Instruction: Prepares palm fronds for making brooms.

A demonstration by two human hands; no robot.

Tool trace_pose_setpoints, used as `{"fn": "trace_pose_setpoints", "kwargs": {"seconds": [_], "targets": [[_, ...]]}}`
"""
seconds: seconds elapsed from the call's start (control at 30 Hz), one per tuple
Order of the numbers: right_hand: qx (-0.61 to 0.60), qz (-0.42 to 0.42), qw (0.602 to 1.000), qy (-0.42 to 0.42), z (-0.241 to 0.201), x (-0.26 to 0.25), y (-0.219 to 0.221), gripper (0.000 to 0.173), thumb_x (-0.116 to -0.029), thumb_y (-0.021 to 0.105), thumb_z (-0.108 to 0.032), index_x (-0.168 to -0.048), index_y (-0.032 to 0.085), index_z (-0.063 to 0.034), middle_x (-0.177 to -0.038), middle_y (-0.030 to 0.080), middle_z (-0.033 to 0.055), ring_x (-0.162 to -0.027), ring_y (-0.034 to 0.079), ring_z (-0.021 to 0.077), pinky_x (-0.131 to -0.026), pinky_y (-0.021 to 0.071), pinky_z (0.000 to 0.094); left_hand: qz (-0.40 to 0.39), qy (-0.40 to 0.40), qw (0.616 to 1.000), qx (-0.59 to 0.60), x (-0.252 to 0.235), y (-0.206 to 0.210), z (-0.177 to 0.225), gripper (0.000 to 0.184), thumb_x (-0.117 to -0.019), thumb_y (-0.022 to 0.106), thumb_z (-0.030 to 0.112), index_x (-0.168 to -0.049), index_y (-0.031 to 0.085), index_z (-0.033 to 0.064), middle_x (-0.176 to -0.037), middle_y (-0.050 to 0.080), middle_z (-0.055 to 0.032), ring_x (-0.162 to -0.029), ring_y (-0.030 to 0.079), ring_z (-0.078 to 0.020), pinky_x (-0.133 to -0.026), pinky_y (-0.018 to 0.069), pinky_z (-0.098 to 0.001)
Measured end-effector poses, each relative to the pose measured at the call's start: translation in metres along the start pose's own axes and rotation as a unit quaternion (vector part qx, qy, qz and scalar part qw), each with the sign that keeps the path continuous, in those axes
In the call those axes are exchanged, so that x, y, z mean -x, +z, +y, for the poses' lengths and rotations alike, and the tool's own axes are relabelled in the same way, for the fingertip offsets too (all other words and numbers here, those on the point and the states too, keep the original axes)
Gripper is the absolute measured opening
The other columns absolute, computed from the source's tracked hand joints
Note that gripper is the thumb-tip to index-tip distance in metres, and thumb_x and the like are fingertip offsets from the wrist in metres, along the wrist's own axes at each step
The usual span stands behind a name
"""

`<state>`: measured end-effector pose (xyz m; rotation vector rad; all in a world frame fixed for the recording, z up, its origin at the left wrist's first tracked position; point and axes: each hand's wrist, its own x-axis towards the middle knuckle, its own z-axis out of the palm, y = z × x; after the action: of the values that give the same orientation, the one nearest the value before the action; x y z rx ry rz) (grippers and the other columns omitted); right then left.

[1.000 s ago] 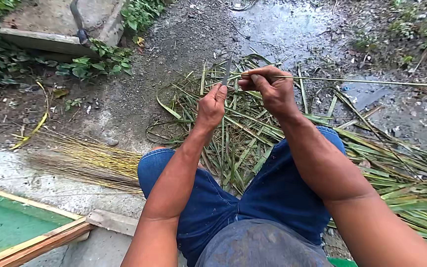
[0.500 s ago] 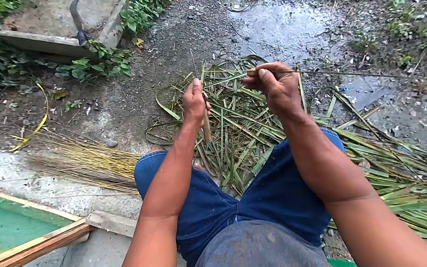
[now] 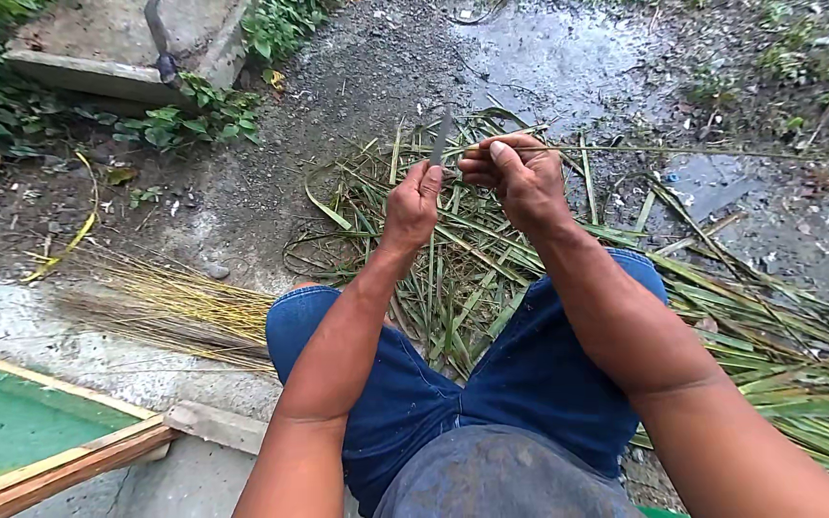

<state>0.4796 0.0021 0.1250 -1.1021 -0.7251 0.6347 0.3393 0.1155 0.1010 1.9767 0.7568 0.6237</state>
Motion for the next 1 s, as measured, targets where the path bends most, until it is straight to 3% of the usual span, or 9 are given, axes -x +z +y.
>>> {"fn": "trace_pose_setpoints", "kwargs": {"seconds": [0.1, 0.23, 0.33, 0.47, 0.57, 0.73, 0.83, 0.93, 1.0], "targets": [[0.005, -0.007, 1.000, -0.017, 0.000, 0.000, -0.003, 0.023, -0.1081, 0.040, -0.004, -0.112, 0.061, 0.0043, -0.103, 0.075, 0.0150, -0.091, 0.076, 0.0246, -0.086, 0.0646, 0.0411, 0.000, -0.045, 0.999, 0.012, -0.005, -0.005, -0.005, 0.047, -0.1129, 0.033, 0.037, -0.138, 0.058, 0.0048, -0.078, 0.060, -0.0086, -0.055, 0.057, -0.0188, -0.054, 0.0549, -0.0389], [0.031, -0.017, 0.999, -0.026, 0.001, 0.002, -0.001, 0.024, -0.1078, 0.042, -0.003, -0.114, 0.063, 0.0057, -0.103, 0.076, 0.0146, -0.091, 0.077, 0.0234, -0.086, 0.0649, 0.0398, -0.012, 0.010, 1.000, -0.001, 0.003, 0.001, 0.010, 0.046, -0.1124, 0.037, 0.032, -0.139, 0.057, 0.0021, -0.081, 0.063, -0.0085, -0.058, 0.058, -0.0170, -0.056, 0.0548, -0.0372], [0.035, -0.024, 0.998, -0.037, 0.000, 0.001, -0.003, 0.024, -0.1083, 0.040, -0.003, -0.114, 0.062, 0.0058, -0.106, 0.075, 0.0150, -0.093, 0.076, 0.0241, -0.089, 0.0643, 0.0407, -0.016, -0.053, 0.998, 0.014, -0.005, -0.006, 0.000, 0.047, -0.1130, 0.033, 0.037, -0.139, 0.057, 0.0061, -0.079, 0.060, -0.0083, -0.055, 0.057, -0.0184, -0.053, 0.0549, -0.0385], [0.041, -0.029, 0.997, -0.052, 0.002, 0.001, -0.001, 0.025, -0.1076, 0.042, -0.002, -0.115, 0.063, 0.0064, -0.105, 0.075, 0.0148, -0.092, 0.076, 0.0234, -0.087, 0.0646, 0.0400, -0.017, 0.021, 1.000, -0.002, 0.002, -0.004, 0.008, 0.045, -0.1124, 0.036, 0.033, -0.138, 0.058, 0.0029, -0.079, 0.062, -0.0074, -0.057, 0.058, -0.0165, -0.055, 0.0551, -0.0369], [0.018, -0.027, 0.998, -0.051, 0.001, 0.000, -0.003, 0.024, -0.1078, 0.040, -0.002, -0.113, 0.062, 0.0054, -0.104, 0.076, 0.0150, -0.091, 0.077, 0.0247, -0.087, 0.0647, 0.0416, -0.012, -0.051, 0.998, 0.033, -0.007, -0.010, -0.008, 0.048, -0.1129, 0.033, 0.037, -0.142, 0.055, 0.0056, -0.079, 0.059, -0.0076, -0.055, 0.056, -0.0181, -0.052, 0.0544, -0.0376], [-0.030, 0.000, 0.999, -0.014, -0.003, -0.003, -0.003, 0.025, -0.1081, 0.037, -0.003, -0.111, 0.061, 0.0031, -0.100, 0.076, 0.0145, -0.088, 0.077, 0.0248, -0.084, 0.0649, 0.0417, 0.001, -0.058, 0.997, 0.057, -0.007, -0.016, -0.009, 0.047, -0.1130, 0.032, 0.036, -0.143, 0.054, 0.0060, -0.078, 0.058, -0.0053, -0.053, 0.055, -0.0155, -0.050, 0.0533, -0.0341], [-0.049, 0.011, 0.999, 0.007, -0.003, -0.003, -0.004, 0.025, -0.1089, 0.036, -0.004, -0.111, 0.060, 0.0029, -0.099, 0.076, 0.0154, -0.087, 0.077, 0.0255, -0.084, 0.0646, 0.0422, 0.010, -0.109, 0.992, 0.070, -0.013, -0.023, -0.018, 0.049, -0.1132, 0.030, 0.041, -0.141, 0.054, 0.0091, -0.079, 0.058, -0.0053, -0.052, 0.055, -0.0158, -0.047, 0.0526, -0.0335], [-0.051, 0.016, 0.998, 0.017, -0.003, -0.002, 0.000, 0.024, -0.1089, 0.037, -0.004, -0.110, 0.060, 0.0031, -0.098, 0.076, 0.0155, -0.087, 0.077, 0.0258, -0.084, 0.0649, 0.0420, -0.002, -0.061, 0.998, 0.033, -0.006, -0.018, -0.007, 0.048, -0.1129, 0.031, 0.038, -0.142, 0.055, 0.0071, -0.079, 0.059, -0.0071, -0.056, 0.057, -0.0183, -0.053, 0.0550, -0.0384], [-0.055, 0.015, 0.998, 0.021, -0.004, -0.002, -0.002, 0.025, -0.1093, 0.036, -0.005, -0.111, 0.060, 0.0027, -0.098, 0.076, 0.0151, -0.087, 0.077, 0.0254, -0.084, 0.0646, 0.0416, 0.005, -0.069, 0.997, 0.042, -0.010, -0.020, -0.016, 0.049, -0.1127, 0.031, 0.038, -0.141, 0.055, 0.0059, -0.079, 0.059, -0.0068, -0.056, 0.057, -0.0175, -0.052, 0.0547, -0.0378]]}}
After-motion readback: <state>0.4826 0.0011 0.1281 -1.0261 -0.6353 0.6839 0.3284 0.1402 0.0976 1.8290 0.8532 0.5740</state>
